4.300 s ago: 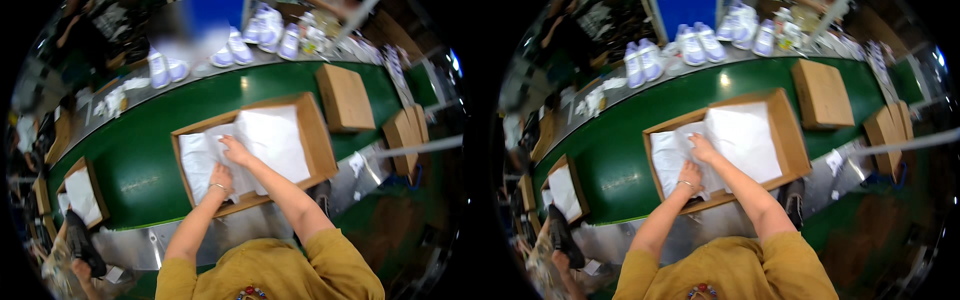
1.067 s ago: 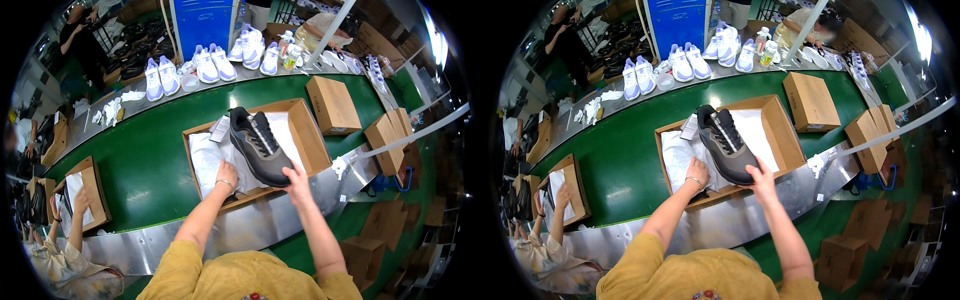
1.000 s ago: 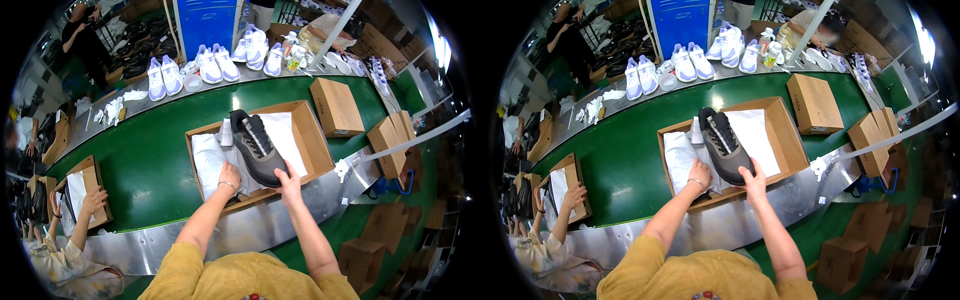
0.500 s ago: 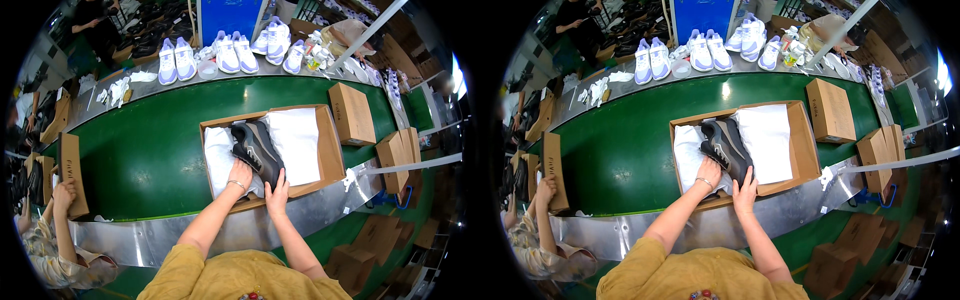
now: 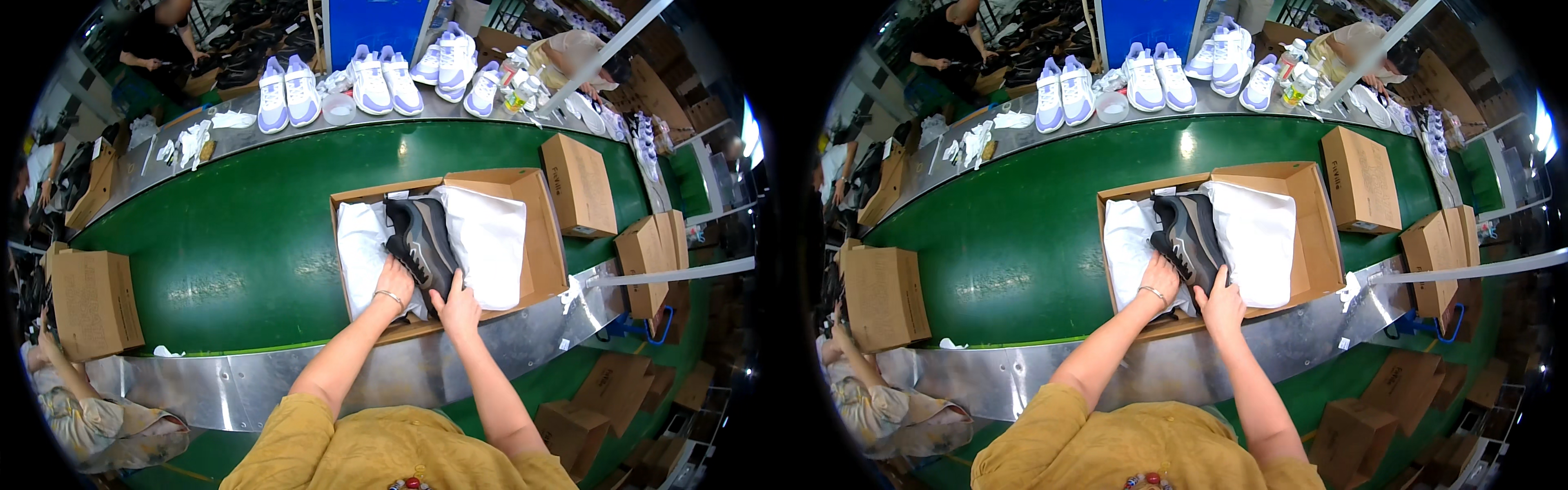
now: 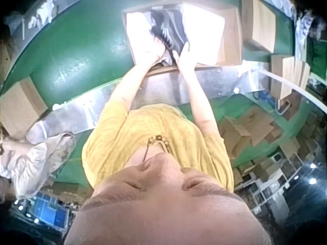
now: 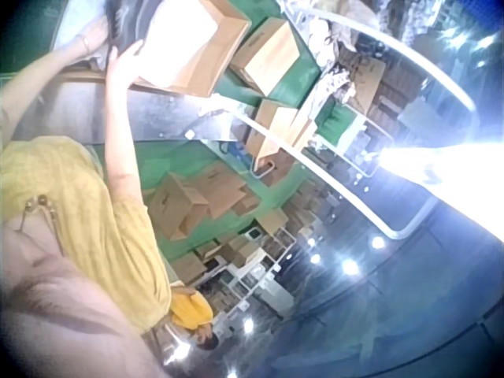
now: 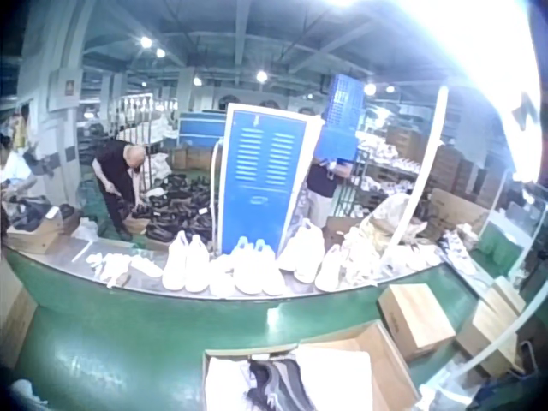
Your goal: The person packs shoes by wrapping them in tissue paper, placing them inside cardboard shoeboxes, and closing the box lids.
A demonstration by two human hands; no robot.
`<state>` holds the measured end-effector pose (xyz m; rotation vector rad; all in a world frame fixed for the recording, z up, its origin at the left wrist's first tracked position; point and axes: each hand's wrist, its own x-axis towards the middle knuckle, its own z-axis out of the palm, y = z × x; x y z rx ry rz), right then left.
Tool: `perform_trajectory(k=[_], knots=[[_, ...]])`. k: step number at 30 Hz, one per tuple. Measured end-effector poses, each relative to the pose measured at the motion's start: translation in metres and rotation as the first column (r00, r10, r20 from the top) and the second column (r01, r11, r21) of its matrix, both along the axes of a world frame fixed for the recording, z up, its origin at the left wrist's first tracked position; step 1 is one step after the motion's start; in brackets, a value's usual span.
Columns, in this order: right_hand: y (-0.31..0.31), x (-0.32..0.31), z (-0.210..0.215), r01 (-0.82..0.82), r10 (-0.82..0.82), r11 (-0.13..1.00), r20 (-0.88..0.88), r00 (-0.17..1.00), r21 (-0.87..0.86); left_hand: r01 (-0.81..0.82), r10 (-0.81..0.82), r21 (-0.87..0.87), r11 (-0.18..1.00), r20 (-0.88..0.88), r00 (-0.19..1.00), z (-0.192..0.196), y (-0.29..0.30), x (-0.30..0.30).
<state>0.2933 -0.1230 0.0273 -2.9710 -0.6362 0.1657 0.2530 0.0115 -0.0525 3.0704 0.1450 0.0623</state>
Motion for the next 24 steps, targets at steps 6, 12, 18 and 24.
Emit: perform_trajectory(k=[6,12,18,24], knots=[[0.005,0.004,-0.018,0.032,-0.035,0.993,-0.021,0.999,-0.111,0.032,-0.04,-0.113,0.993,-0.07,0.997,0.012,0.004,0.002],[-0.002,0.016,-0.014,-0.047,0.028,0.979,-0.096,0.995,-0.198,0.008,-0.013,-0.229,0.973,-0.02,1.0,0.024,0.0,0.005],[0.045,0.045,0.038,-0.421,0.422,0.906,-0.017,0.907,0.038,-0.015,-0.009,-0.238,0.971,-0.097,0.995,0.015,0.001,0.006],[0.064,0.064,-0.007,-0.375,0.386,0.918,-0.072,0.92,0.133,0.118,-0.118,-0.009,0.993,-0.036,0.992,0.01,-0.007,0.013]])
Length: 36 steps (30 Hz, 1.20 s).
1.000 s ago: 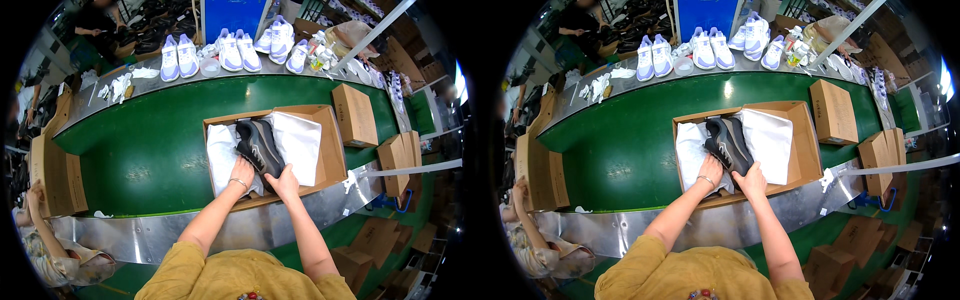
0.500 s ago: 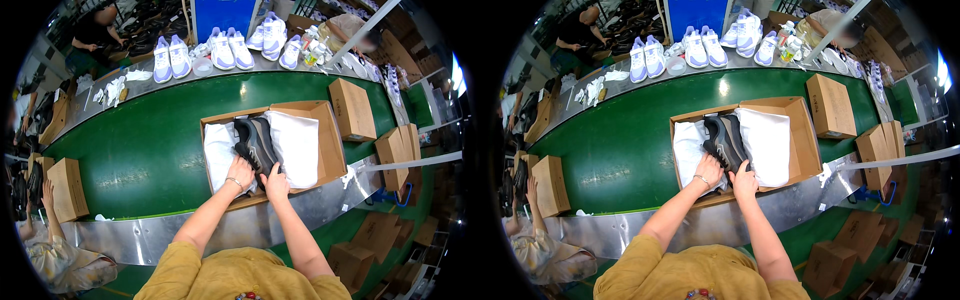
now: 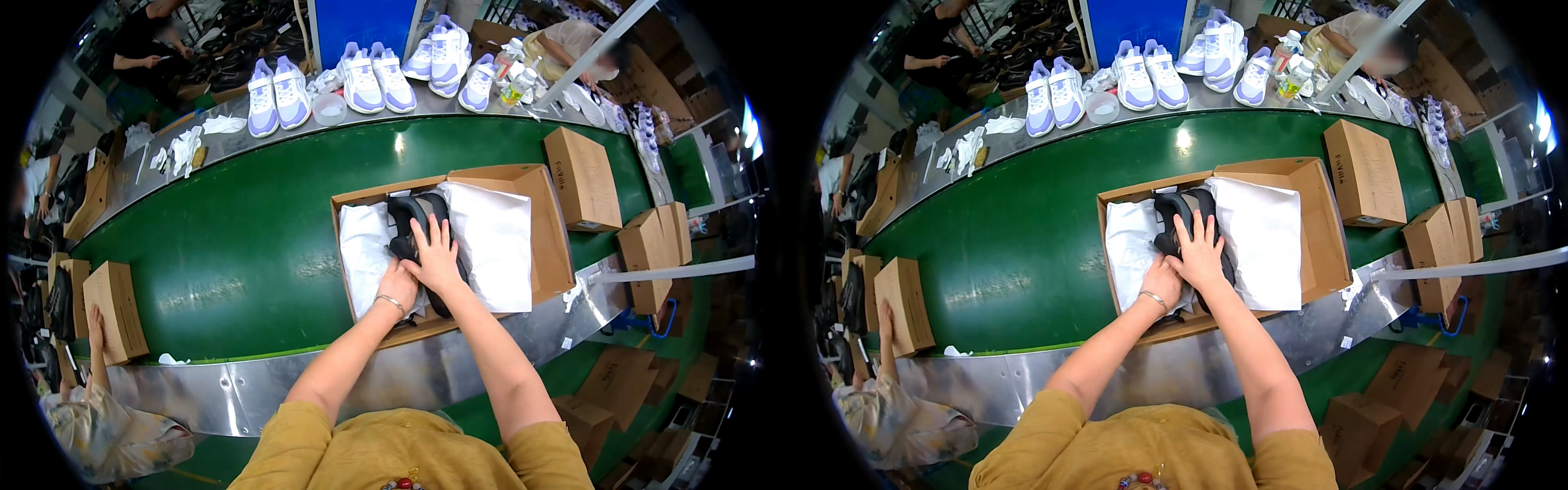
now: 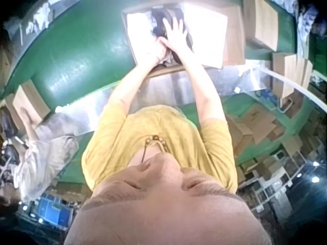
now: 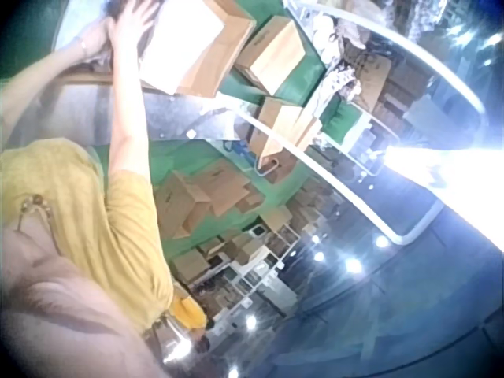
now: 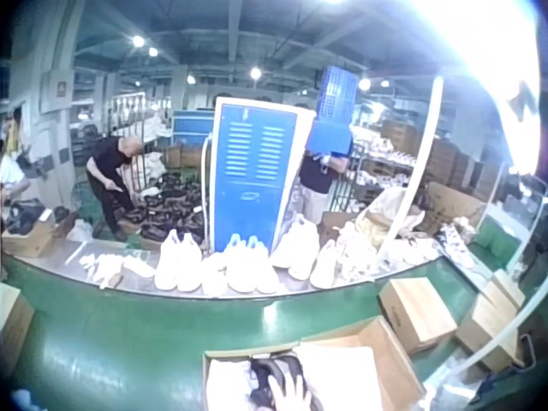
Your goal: The person packs shoes by wrapping them in tissue paper, placing them inside cardboard shoeboxes, and closing the box lids.
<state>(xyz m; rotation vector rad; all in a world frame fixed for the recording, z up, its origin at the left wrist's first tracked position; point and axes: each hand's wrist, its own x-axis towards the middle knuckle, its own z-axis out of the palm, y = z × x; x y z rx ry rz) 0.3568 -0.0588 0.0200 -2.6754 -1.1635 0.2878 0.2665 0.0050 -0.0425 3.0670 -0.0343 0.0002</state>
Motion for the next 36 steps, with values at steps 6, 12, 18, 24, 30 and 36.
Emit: perform_trajectory(k=[6,12,18,24,30,36], knots=[[0.009,-0.009,-0.021,0.07,-0.073,0.997,0.137,0.988,0.024,-0.05,0.051,-0.024,0.998,0.047,0.998,-0.006,-0.002,-0.003],[0.024,-0.013,-0.023,0.182,-0.17,0.982,0.18,0.969,-0.052,-0.074,0.075,-0.09,0.993,0.018,0.997,-0.011,-0.009,-0.002],[0.01,-0.001,-0.02,0.176,-0.176,0.984,0.083,0.981,0.017,-0.041,0.039,-0.152,0.987,-0.019,0.999,0.001,-0.011,-0.005],[0.017,-0.002,-0.022,0.209,-0.202,0.977,0.127,0.971,-0.044,-0.096,0.105,-0.062,0.993,0.177,0.979,-0.002,-0.016,0.0],[0.014,0.002,-0.02,0.27,-0.27,0.963,0.036,0.962,0.001,-0.087,0.083,-0.184,0.979,-0.031,0.996,0.003,-0.018,-0.004],[0.017,0.001,-0.022,0.245,-0.241,0.969,0.142,0.96,-0.009,-0.073,0.095,-0.145,0.987,0.145,0.985,0.003,-0.018,0.003]])
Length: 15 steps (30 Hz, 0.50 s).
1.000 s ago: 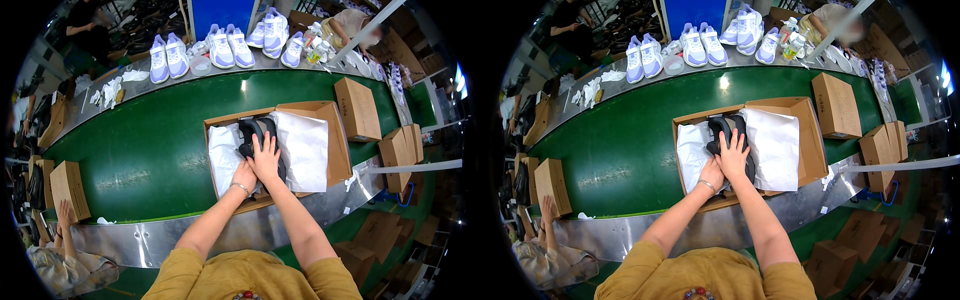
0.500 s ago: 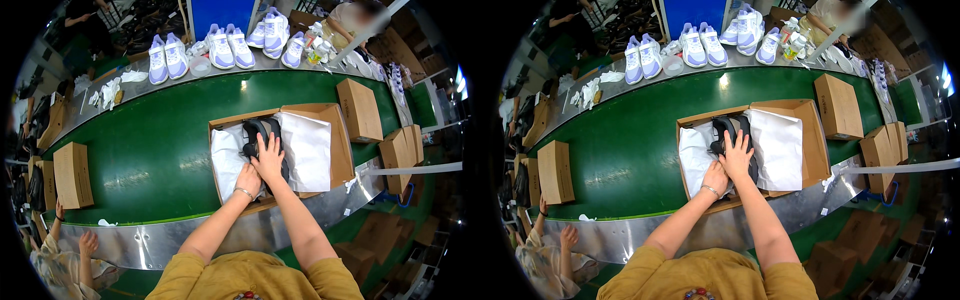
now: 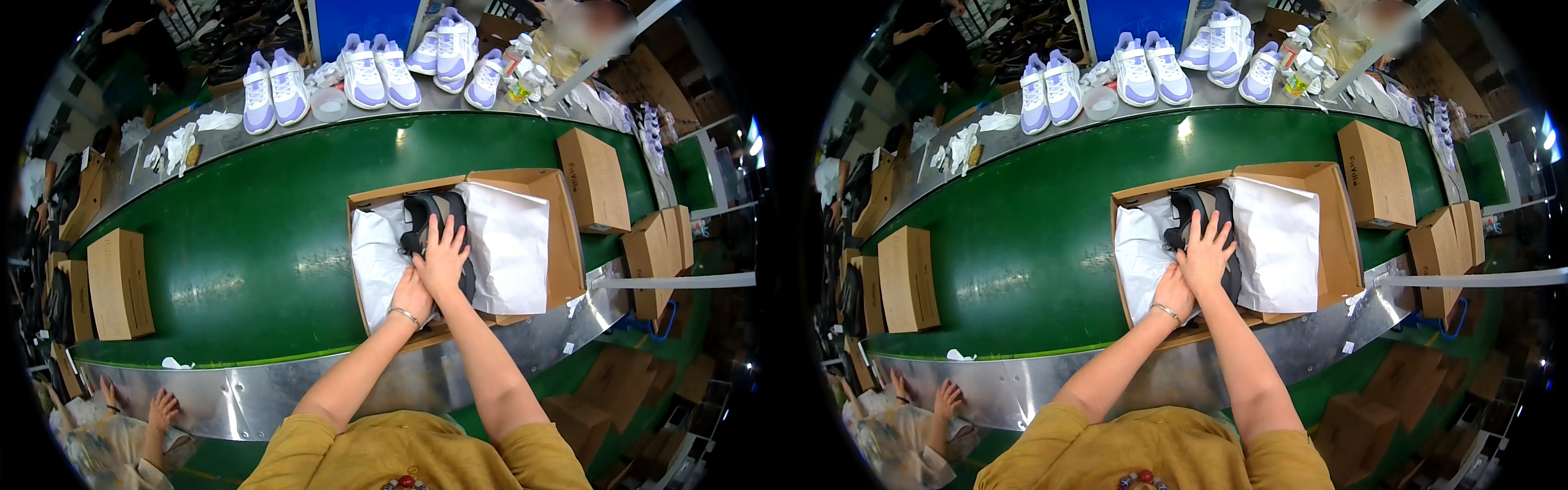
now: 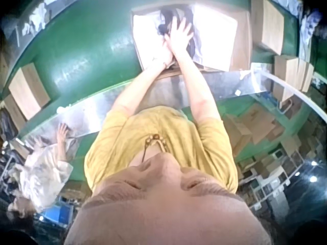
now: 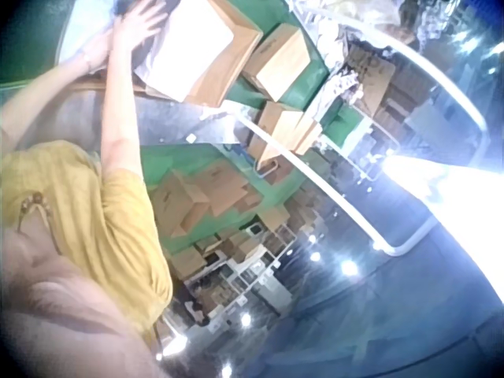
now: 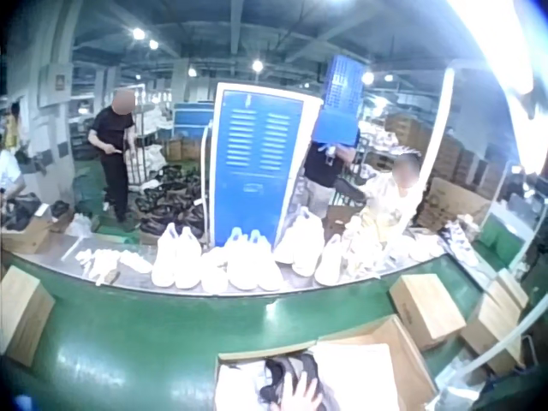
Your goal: The person packs shoes by wrapping them in tissue paper, placing them inside cardboard shoeboxes, and closing the box lids.
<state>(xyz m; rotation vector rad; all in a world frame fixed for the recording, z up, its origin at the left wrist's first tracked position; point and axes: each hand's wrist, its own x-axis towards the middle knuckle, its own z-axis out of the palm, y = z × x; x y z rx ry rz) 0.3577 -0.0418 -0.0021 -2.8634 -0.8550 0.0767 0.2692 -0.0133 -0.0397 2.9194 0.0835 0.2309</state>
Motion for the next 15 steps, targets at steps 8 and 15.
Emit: perform_trajectory(k=[8,15], knots=[[-0.012,0.015,0.03,-0.132,0.136,0.991,-0.214,0.967,0.03,0.074,-0.062,0.06,0.995,-0.173,0.983,-0.001,-0.001,0.003],[0.014,0.031,0.016,-0.547,0.546,0.819,-0.06,0.836,-0.172,0.054,-0.046,0.021,0.998,-0.284,0.958,0.006,-0.008,0.011]])
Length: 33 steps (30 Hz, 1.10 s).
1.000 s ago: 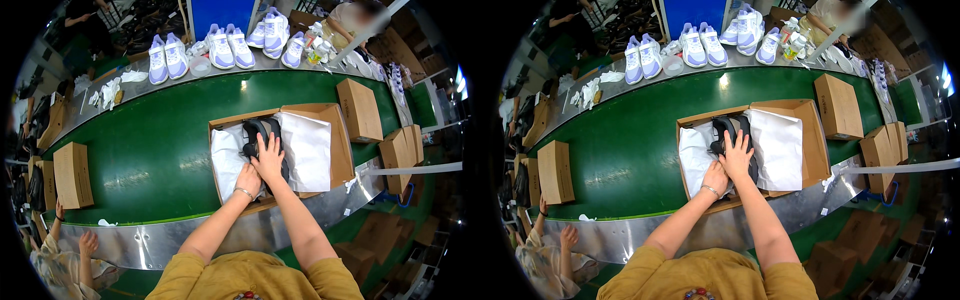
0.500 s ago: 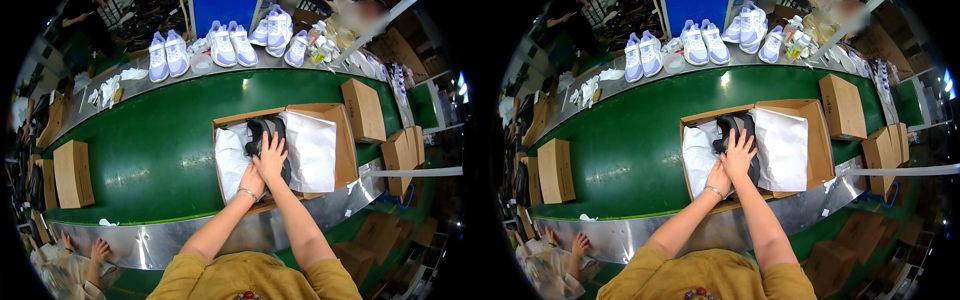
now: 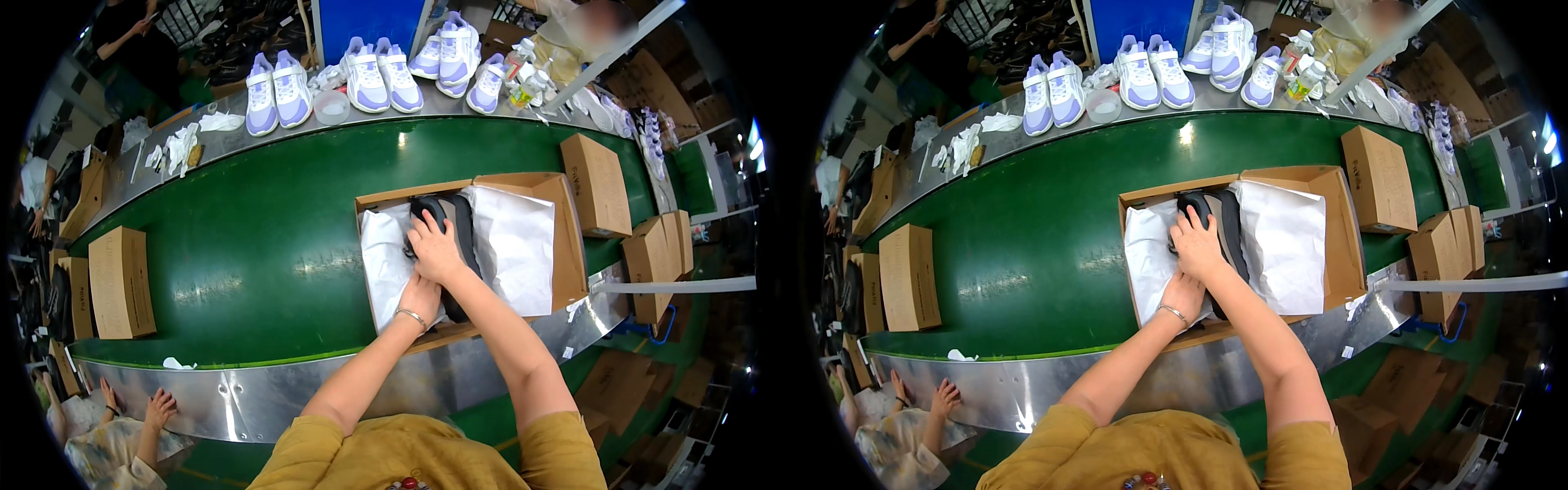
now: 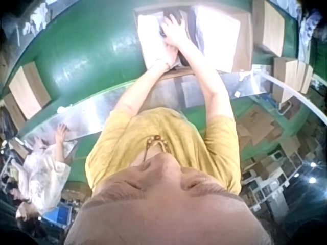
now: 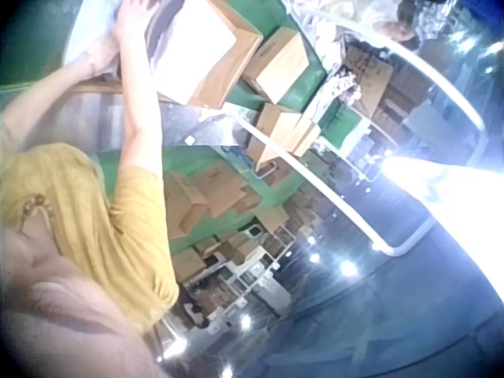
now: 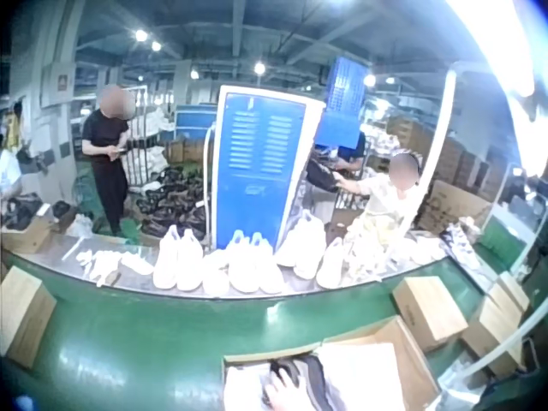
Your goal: The person packs shoes by wrapping them in tissue paper, placing them inside cardboard shoeboxes, and closing the box lids.
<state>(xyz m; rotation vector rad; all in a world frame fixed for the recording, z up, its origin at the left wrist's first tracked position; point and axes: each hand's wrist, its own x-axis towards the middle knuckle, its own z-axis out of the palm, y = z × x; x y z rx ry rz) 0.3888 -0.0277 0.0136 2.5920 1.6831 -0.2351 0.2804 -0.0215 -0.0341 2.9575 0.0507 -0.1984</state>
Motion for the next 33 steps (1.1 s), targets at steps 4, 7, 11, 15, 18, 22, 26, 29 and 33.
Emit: perform_trajectory(k=[4,7,11,15,18,22,26,29,33], knots=[[-0.003,0.009,-0.009,-0.027,0.035,0.977,-0.033,0.999,0.214,0.021,-0.022,0.029,0.999,0.024,0.999,0.002,0.001,0.0],[-0.004,0.006,-0.01,0.016,-0.006,0.958,-0.033,0.999,0.286,0.021,-0.021,0.022,1.0,0.005,1.0,0.0,0.0,0.001],[-0.004,0.006,-0.017,0.069,-0.082,0.942,0.027,0.996,0.329,0.033,-0.033,0.021,0.999,0.021,0.999,0.003,-0.001,0.003],[0.002,0.004,-0.021,0.144,-0.171,0.93,0.051,0.984,0.339,0.028,-0.028,-0.017,0.999,-0.006,1.0,0.0,-0.002,0.004],[0.004,0.002,-0.027,0.16,-0.202,0.928,0.095,0.975,0.337,0.016,-0.016,-0.015,1.0,0.035,0.999,0.001,-0.004,0.006],[0.007,-0.002,-0.034,0.135,-0.18,0.955,0.152,0.972,0.266,0.048,-0.049,-0.03,0.998,-0.025,0.998,0.006,-0.004,0.009],[0.004,0.001,-0.032,0.146,-0.184,0.944,0.105,0.977,0.296,0.089,-0.09,-0.064,0.994,-0.013,0.996,0.012,-0.002,0.008],[-0.001,0.004,-0.034,0.126,-0.167,0.934,0.099,0.981,0.335,0.094,-0.091,-0.045,0.995,0.06,0.994,0.006,-0.004,0.006],[-0.006,0.008,-0.044,0.097,-0.145,0.939,0.125,0.981,0.331,0.069,-0.06,-0.071,0.995,0.123,0.991,-0.002,-0.009,0.008]])
